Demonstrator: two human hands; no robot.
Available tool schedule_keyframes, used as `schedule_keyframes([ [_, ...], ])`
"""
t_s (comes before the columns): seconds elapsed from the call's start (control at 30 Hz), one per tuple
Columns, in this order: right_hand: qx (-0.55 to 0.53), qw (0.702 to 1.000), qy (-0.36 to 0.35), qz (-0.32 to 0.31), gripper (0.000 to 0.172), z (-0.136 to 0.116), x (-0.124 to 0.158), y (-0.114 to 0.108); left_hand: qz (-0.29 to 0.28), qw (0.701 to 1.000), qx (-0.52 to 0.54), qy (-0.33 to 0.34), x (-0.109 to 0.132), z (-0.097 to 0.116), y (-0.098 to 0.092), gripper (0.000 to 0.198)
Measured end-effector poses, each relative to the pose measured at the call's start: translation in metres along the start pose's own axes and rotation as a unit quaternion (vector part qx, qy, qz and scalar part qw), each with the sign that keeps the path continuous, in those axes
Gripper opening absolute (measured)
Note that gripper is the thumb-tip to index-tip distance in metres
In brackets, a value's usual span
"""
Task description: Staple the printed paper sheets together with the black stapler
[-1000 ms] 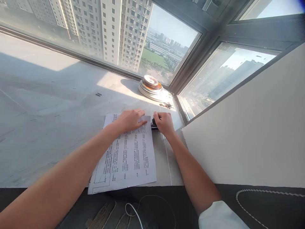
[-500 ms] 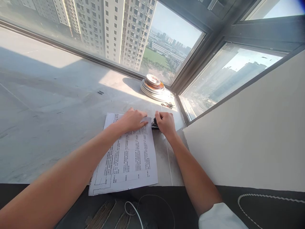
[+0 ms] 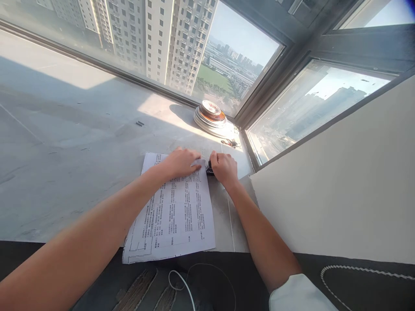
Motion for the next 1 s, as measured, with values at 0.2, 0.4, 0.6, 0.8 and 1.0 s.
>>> schedule_keyframes([
  [0.2,0.022,0.999,-0.024,0.013,0.058,-0.0037,-0.0001,0.0025,-0.001,1.0,-0.001,-0.006,0.0011,0.0009,-0.0001,0.033],
  [0.4,0.073,0.997,-0.019,0.021,0.053,-0.0052,-0.0011,0.0042,-0.003,1.0,-0.014,-0.004,0.0005,0.0019,0.0004,0.028],
  [0.6,0.093,0.996,0.005,0.006,0.052,-0.0068,-0.0013,0.0039,0.012,1.0,-0.017,0.002,0.001,0.0025,-0.0004,0.025],
  [0.8,0.102,0.994,0.026,-0.003,0.051,-0.0044,-0.0026,0.0045,-0.005,1.0,-0.025,-0.007,0.0015,0.005,-0.0027,0.024],
  [1.0,0.136,0.99,0.024,-0.035,0.055,-0.0063,-0.0005,0.0078,0.004,1.0,-0.018,-0.007,0.001,0.0029,-0.0007,0.024],
])
Point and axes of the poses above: each hand's wrist, its own x-axis away from the middle knuckle, its own y-axis out of the palm, z = x × y, the point moved 8 cm from there along -x, towards the middle knuckle, and after that the axes turned 12 degrees about -x, right-handed, at the moved point
